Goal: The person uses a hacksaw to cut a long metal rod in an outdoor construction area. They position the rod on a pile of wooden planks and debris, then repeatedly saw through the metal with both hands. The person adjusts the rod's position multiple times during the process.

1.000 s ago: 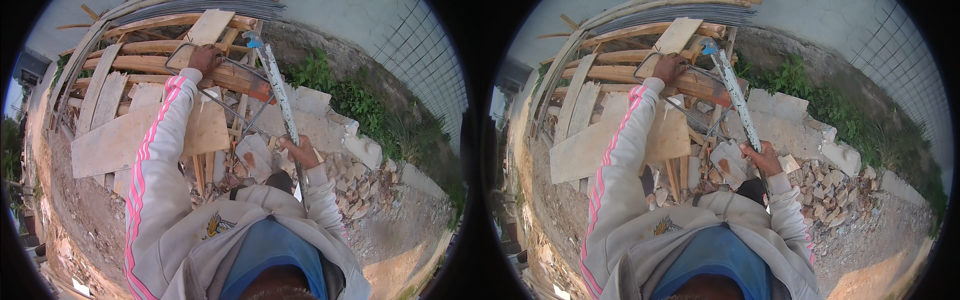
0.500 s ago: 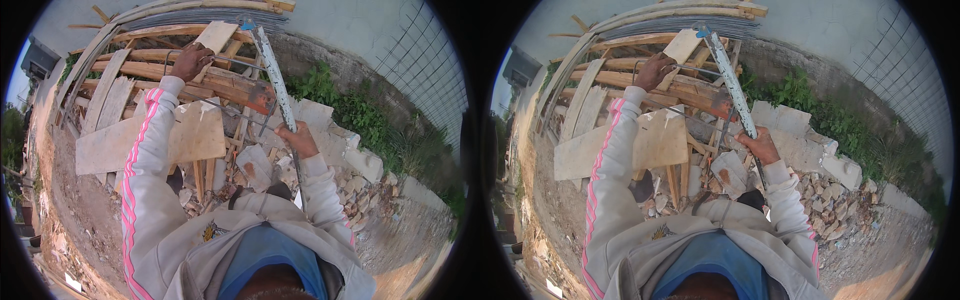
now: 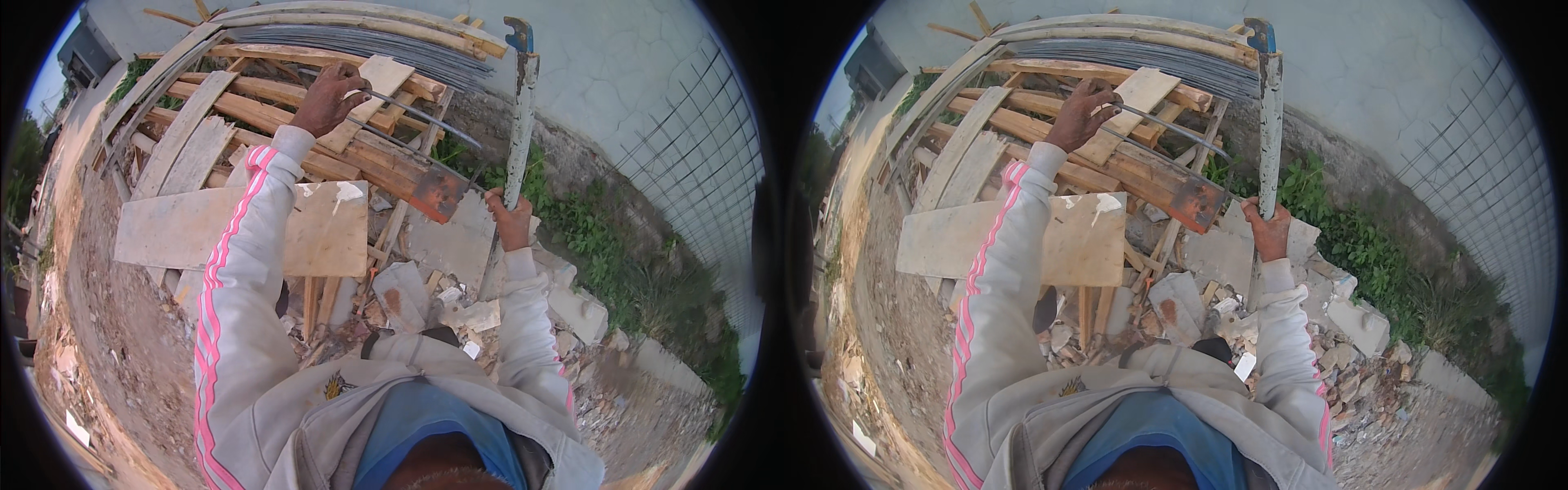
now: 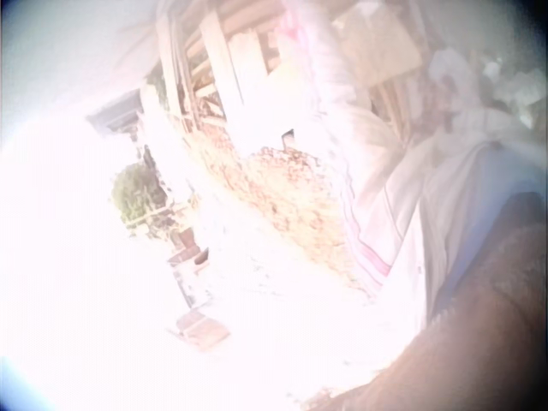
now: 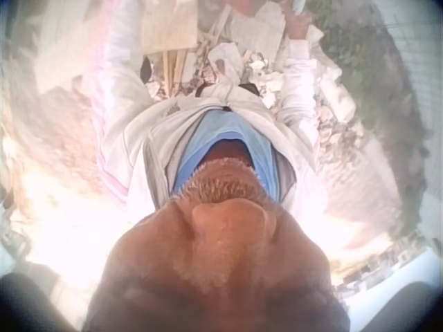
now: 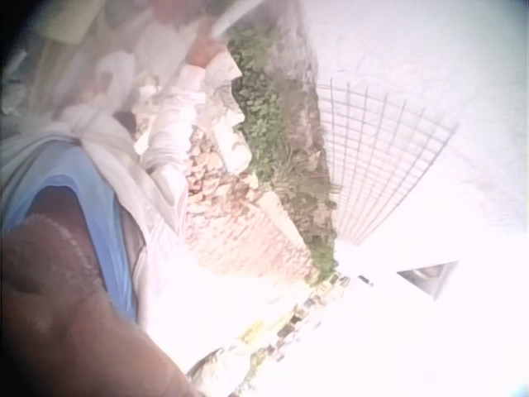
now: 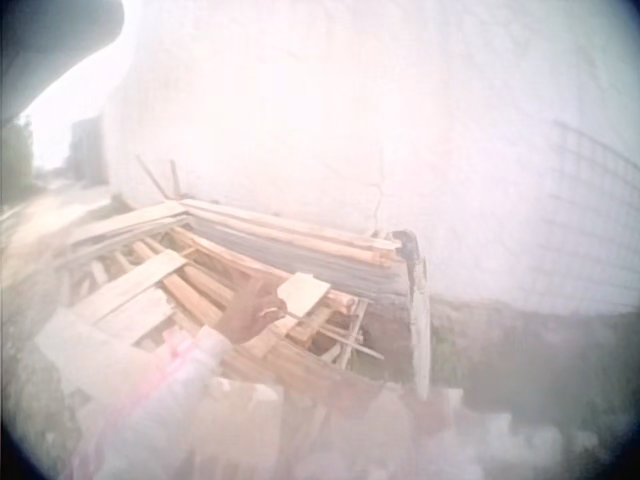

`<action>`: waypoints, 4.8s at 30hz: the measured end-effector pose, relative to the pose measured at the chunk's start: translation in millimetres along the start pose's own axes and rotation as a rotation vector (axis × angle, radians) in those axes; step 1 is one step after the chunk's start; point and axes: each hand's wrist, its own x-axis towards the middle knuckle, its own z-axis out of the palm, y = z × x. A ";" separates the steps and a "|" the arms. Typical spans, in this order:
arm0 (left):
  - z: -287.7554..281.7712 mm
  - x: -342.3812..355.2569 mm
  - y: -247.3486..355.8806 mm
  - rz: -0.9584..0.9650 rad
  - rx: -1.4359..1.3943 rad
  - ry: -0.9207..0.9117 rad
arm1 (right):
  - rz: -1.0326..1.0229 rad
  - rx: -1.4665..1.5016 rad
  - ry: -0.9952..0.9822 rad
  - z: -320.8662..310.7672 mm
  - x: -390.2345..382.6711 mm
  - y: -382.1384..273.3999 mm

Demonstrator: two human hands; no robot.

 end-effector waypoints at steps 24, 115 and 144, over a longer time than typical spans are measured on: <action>69.0 -168.3 109.9 -0.825 0.146 0.098 | 0.155 0.083 -0.175 16.9 -3.9 30.3; 138.4 -99.6 81.6 -0.997 -0.022 0.616 | -0.566 -1.151 -0.929 -196.8 220.7 32.5; 134.1 -93.5 85.2 -0.603 0.228 0.094 | -0.378 -1.327 -0.231 -222.4 35.4 43.8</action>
